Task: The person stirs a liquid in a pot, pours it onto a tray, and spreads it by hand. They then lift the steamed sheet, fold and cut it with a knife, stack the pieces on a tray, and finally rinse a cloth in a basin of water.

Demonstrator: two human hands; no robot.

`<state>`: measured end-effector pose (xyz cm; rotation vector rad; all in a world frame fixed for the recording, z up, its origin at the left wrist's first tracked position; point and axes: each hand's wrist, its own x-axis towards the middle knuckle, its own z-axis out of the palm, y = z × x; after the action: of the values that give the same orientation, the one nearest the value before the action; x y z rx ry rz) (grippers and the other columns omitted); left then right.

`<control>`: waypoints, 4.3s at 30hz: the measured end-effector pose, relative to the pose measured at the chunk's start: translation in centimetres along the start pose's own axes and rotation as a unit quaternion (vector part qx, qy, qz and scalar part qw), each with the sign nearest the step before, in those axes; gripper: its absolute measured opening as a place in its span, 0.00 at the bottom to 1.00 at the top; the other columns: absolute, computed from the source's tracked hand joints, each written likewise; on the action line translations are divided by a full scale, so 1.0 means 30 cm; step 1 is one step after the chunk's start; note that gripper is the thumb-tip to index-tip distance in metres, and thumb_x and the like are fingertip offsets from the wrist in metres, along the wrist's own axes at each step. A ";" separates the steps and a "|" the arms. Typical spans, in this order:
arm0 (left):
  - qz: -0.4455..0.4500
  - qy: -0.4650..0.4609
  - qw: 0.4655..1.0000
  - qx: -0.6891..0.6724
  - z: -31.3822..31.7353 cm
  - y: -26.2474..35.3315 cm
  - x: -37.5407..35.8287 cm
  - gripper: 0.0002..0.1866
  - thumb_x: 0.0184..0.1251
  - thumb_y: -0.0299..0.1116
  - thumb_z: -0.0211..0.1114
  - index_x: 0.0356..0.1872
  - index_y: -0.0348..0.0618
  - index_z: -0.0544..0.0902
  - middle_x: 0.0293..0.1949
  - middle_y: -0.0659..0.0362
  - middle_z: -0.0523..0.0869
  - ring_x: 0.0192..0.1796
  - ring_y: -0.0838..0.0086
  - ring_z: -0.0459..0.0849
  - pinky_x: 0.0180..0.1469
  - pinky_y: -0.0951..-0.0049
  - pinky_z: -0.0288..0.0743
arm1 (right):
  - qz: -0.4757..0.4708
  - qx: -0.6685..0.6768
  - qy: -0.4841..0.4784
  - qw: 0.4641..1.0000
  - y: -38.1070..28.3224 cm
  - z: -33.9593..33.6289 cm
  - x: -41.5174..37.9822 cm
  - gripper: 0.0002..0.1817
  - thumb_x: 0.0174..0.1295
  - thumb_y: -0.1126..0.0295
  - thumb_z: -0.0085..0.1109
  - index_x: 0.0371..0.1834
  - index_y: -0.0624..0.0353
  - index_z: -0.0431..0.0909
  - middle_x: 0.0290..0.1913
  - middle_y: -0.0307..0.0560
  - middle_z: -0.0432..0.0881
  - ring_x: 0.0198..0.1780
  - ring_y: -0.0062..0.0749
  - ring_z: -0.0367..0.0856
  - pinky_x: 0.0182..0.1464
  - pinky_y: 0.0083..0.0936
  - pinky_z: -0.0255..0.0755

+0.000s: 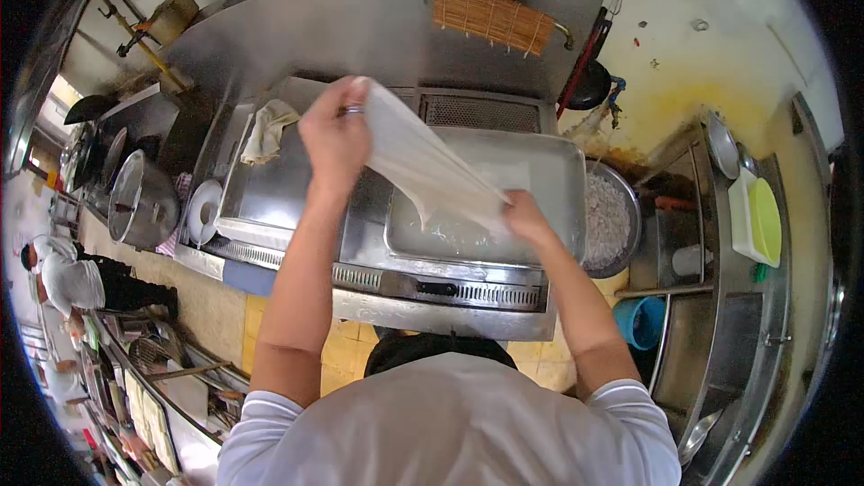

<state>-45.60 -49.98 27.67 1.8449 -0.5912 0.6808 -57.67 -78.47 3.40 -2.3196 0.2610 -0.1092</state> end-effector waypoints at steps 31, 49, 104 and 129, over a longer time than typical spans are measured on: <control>-0.026 -0.252 0.965 -0.070 0.308 -0.060 -0.327 0.10 0.68 0.29 0.67 0.48 0.42 0.88 0.46 0.42 0.88 0.47 0.47 0.88 0.49 0.58 0.82 | -0.059 0.132 -0.009 0.989 -0.461 -0.199 0.036 0.14 0.59 0.73 0.60 0.46 0.67 0.85 0.44 0.63 0.88 0.50 0.52 0.87 0.56 0.40 0.79; 0.100 -0.172 0.979 0.045 0.187 0.116 -0.141 0.17 0.52 0.18 0.65 0.41 0.48 0.91 0.44 0.56 0.92 0.45 0.59 0.92 0.50 0.63 0.86 | -0.077 0.239 -0.071 0.965 -0.485 -0.165 0.032 0.14 0.60 0.75 0.56 0.48 0.66 0.84 0.44 0.65 0.87 0.50 0.53 0.87 0.54 0.40 0.77; 0.037 -0.077 0.994 -0.072 0.106 0.121 -0.184 0.12 0.61 0.19 0.64 0.45 0.39 0.88 0.42 0.48 0.91 0.45 0.60 0.91 0.48 0.64 0.83 | -0.012 0.067 -0.013 0.998 -0.188 -0.046 -0.074 0.13 0.61 0.74 0.54 0.44 0.68 0.84 0.41 0.61 0.87 0.43 0.46 0.85 0.49 0.37 0.77; 0.027 -0.191 0.981 0.024 0.163 0.103 -0.348 0.20 0.49 0.15 0.64 0.43 0.47 0.91 0.45 0.53 0.92 0.46 0.60 0.91 0.49 0.63 0.86 | -0.061 0.198 -0.037 0.978 -0.453 -0.152 -0.086 0.21 0.59 0.72 0.59 0.56 0.62 0.84 0.57 0.61 0.85 0.60 0.55 0.83 0.66 0.39 0.74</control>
<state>-54.27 -54.71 21.00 2.0260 -0.8831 0.3759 -58.83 -71.97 16.38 -1.9363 0.0515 -0.1222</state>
